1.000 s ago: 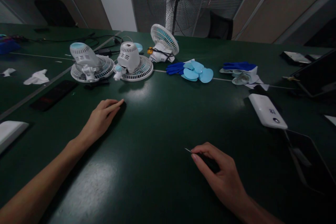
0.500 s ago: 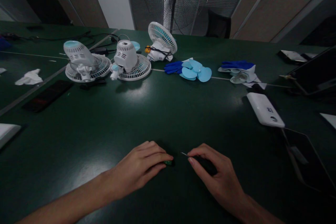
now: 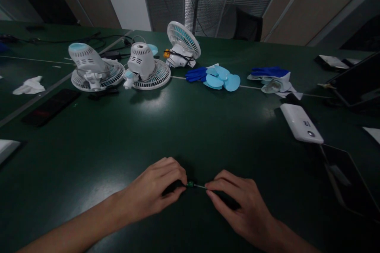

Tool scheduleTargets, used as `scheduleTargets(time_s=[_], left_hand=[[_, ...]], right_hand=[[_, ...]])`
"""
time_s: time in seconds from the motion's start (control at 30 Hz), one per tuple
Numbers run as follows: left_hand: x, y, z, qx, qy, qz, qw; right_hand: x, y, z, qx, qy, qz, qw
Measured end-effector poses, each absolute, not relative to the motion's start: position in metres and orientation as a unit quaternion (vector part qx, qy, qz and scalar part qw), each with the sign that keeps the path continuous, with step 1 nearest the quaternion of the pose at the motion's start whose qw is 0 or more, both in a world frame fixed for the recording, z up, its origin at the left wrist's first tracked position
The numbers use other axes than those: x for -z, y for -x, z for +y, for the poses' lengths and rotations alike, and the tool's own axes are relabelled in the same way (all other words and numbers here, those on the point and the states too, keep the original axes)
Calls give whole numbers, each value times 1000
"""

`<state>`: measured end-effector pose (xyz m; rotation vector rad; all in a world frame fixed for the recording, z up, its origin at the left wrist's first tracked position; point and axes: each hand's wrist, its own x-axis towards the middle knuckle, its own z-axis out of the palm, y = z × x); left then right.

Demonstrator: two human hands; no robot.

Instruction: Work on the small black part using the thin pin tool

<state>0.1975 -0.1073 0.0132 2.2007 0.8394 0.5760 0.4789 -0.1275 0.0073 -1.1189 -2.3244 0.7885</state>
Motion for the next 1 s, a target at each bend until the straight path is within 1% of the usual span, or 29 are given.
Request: scheduleTargets(time_s=[0.23, 0.5, 0.77, 0.93, 1.0], left_hand=[[-6, -195, -107, -229, -828, 339, 383], [-9, -195, -106, -216, -817, 358, 397], [-11, -200, -106, -208, -856, 334, 335], [-12, -200, -106, -208, -858, 336, 327], [-11, -201, -106, -211, -860, 333, 324]], right_hand=[[-8, -477, -127, -272, 405, -844, 223], [-7, -476, -126, -322, 395, -821, 257], [-8, -472, -128, -294, 402, -839, 220], [-10, -469, -129, -271, 411, -848, 194], [-8, -467, -129, -259, 408, -854, 196]])
